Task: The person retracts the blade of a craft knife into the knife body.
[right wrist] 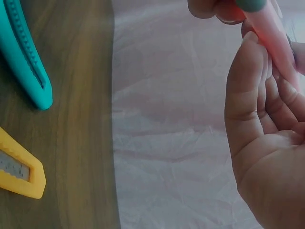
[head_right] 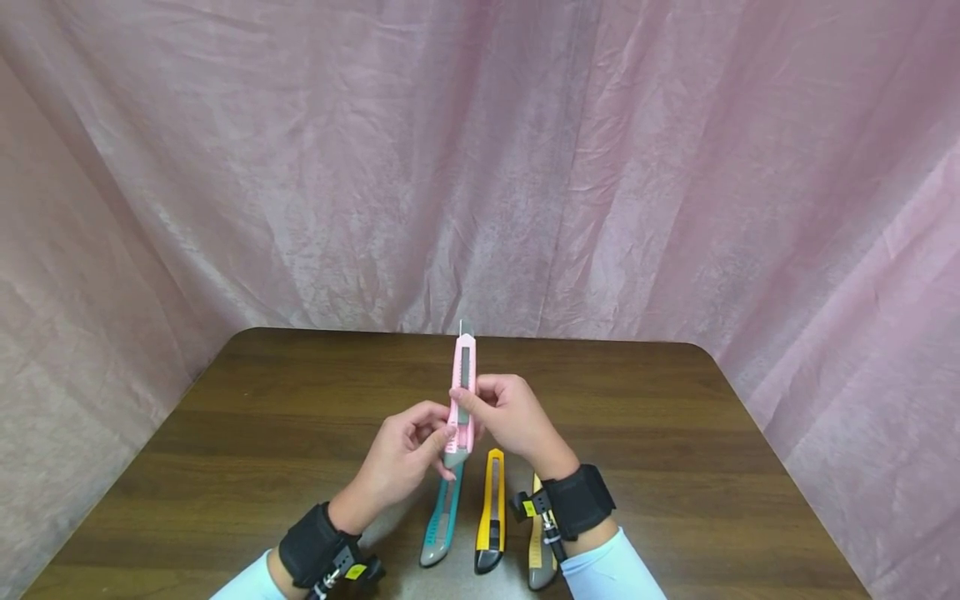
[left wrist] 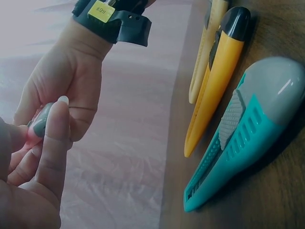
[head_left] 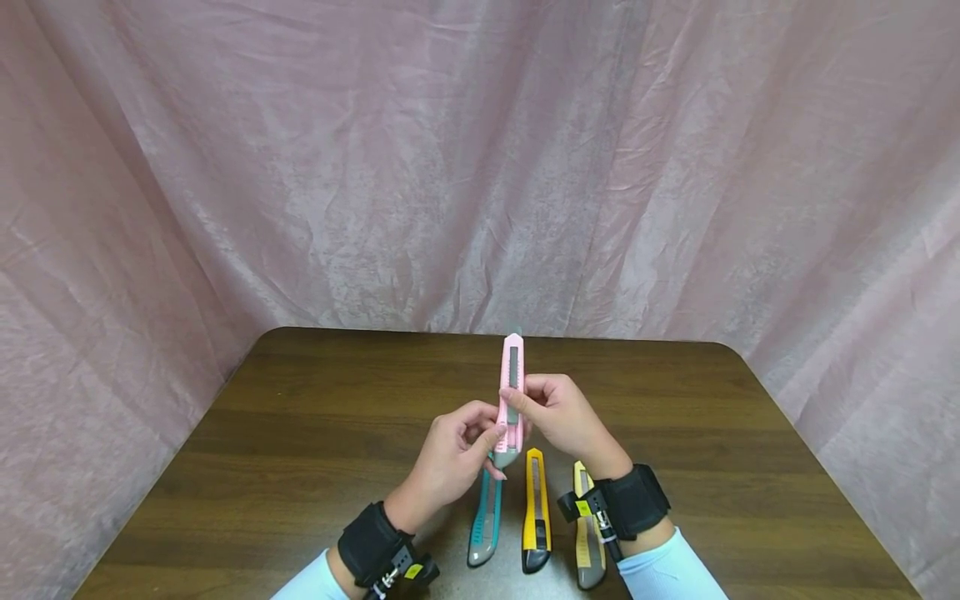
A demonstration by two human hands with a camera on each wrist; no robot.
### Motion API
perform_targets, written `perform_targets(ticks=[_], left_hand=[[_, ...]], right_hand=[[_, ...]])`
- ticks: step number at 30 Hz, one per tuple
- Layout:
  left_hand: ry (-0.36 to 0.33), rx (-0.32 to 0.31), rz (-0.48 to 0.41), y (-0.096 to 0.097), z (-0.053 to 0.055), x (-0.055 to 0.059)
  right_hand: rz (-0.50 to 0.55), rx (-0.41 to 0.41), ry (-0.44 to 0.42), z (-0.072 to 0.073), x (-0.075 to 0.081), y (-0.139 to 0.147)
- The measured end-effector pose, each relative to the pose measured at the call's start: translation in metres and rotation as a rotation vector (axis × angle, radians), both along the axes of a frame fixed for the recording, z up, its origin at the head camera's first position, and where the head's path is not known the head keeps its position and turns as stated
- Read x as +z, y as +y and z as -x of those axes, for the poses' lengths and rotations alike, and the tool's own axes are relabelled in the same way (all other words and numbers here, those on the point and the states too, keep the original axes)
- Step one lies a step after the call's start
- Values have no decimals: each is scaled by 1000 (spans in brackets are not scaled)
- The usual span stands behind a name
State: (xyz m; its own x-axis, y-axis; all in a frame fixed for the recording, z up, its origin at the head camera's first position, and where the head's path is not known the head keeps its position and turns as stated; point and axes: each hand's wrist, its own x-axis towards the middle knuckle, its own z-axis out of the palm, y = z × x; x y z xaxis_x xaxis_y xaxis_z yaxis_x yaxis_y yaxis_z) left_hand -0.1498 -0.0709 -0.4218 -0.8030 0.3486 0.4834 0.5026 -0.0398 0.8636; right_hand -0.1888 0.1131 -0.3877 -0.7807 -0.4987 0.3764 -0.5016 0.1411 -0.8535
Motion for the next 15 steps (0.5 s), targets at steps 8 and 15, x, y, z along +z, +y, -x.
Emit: perform_targets(ticks=[8, 15], left_hand=[[-31, -12, -2, 1, 0, 0], [-33, -12, -15, 1, 1, -2]], right_hand=[[20, 22, 23, -1, -1, 1], [-3, 0, -17, -2, 0, 1]])
